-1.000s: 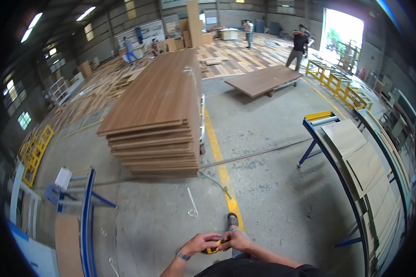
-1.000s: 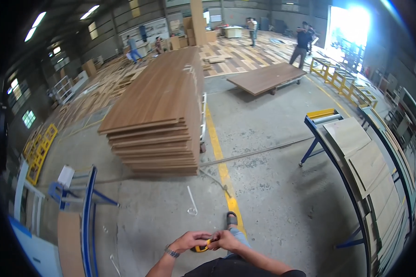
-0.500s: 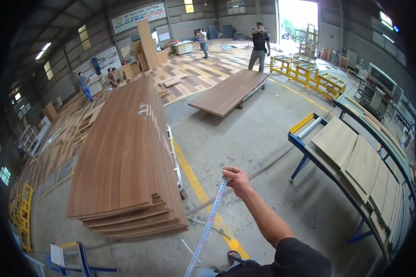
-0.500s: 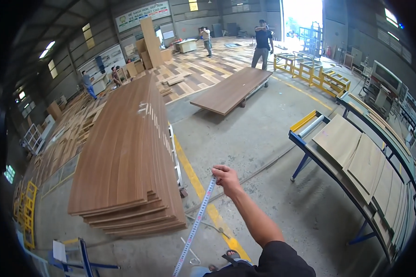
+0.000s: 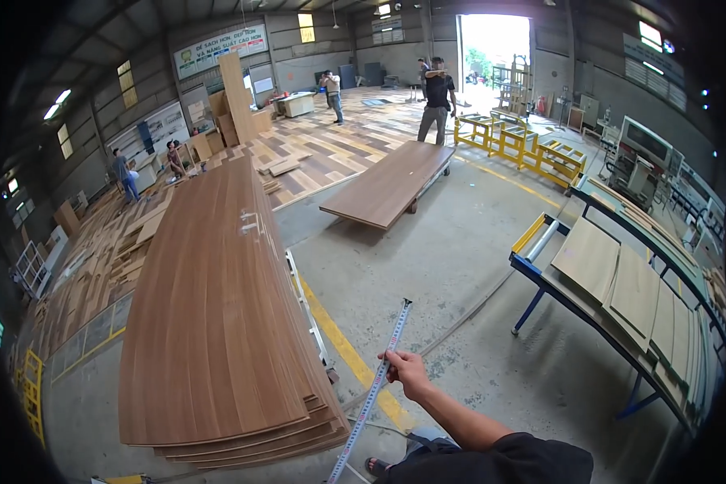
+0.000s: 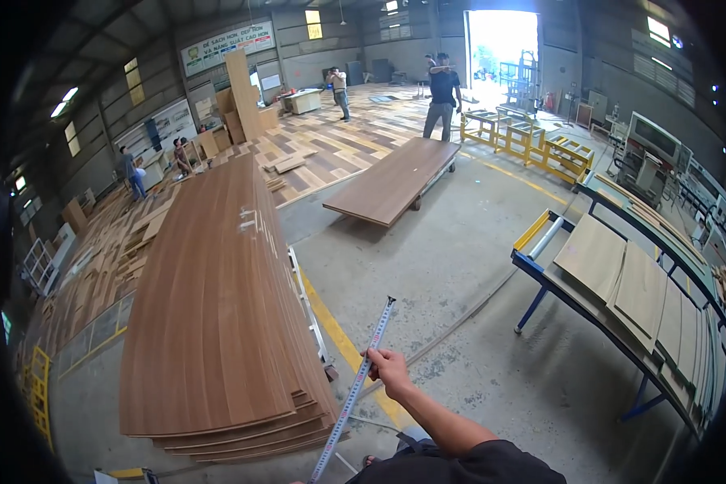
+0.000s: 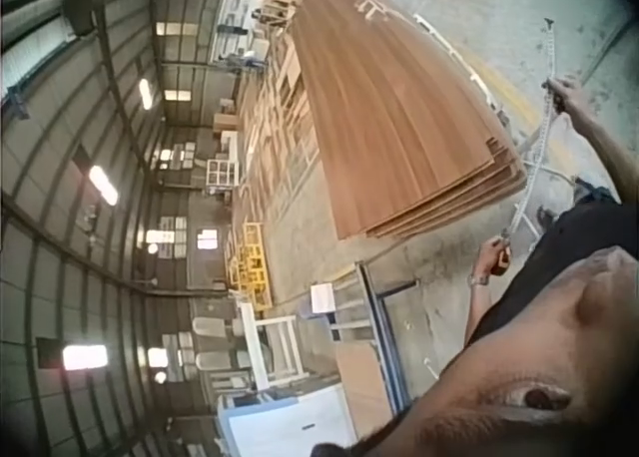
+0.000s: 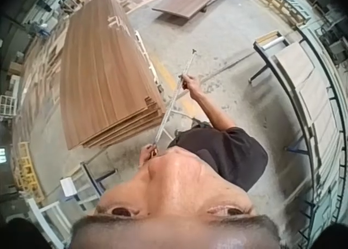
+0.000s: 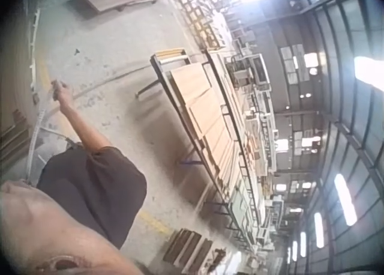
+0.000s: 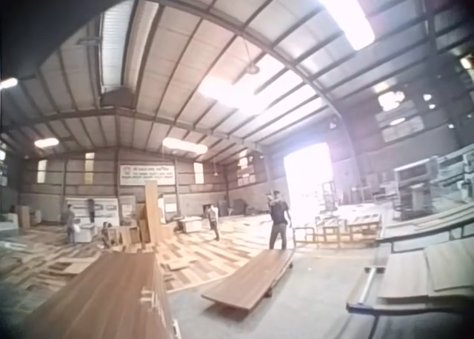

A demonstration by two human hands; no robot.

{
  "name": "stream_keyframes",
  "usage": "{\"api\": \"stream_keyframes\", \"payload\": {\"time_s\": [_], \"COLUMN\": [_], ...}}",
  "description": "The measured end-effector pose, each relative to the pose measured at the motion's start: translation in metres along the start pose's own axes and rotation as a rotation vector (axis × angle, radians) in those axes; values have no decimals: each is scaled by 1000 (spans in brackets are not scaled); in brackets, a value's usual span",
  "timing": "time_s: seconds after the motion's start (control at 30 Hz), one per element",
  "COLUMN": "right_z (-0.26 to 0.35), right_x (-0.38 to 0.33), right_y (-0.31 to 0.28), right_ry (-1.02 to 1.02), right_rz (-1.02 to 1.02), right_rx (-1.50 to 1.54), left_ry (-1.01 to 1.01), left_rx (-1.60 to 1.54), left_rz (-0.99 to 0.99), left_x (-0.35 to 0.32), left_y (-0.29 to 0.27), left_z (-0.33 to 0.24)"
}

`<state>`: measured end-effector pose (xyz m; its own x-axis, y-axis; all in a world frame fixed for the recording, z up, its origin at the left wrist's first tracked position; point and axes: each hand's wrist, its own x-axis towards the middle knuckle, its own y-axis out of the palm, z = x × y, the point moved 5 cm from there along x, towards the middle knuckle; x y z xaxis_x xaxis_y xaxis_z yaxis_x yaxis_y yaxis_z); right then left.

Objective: Measuring wooden panels with a tape measure and marking positions using a marker and level.

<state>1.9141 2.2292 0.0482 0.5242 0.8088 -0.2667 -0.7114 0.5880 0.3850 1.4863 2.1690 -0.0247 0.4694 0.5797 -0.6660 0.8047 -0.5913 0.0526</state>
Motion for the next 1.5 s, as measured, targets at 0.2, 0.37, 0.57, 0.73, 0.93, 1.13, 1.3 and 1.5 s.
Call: {"api": "stream_keyframes", "payload": {"time_s": [0.2,0.37,0.57,0.73,0.93,1.13,1.3,1.5], "right_z": [-18,-28,-48,-61,-66,-95,-90,-81], "right_x": [29,58,42,53,16,22,26,20], "right_y": [51,86,182,199,213,204,219,244], "right_ry": [-18,17,183,177,340,395,312,215], "right_rz": [41,217,644,877,1027,1182,1264,1178], "right_rx": [-154,-253,-407,-378,-409,-526,-566,-635], "left_ry": [173,204,199,255,203,195,208,303], "left_rx": [340,359,14,-34,-260,-278,-226,-248], "left_rz": [-90,-303,-704,-867,-1090,-1093,-1138,-1134], "left_x": [58,37,-10,12,27,27,23,19], "left_y": [-56,-41,39,103,162,165,150,120], "left_z": [46,-3,31,21,26,13,12,5]}}
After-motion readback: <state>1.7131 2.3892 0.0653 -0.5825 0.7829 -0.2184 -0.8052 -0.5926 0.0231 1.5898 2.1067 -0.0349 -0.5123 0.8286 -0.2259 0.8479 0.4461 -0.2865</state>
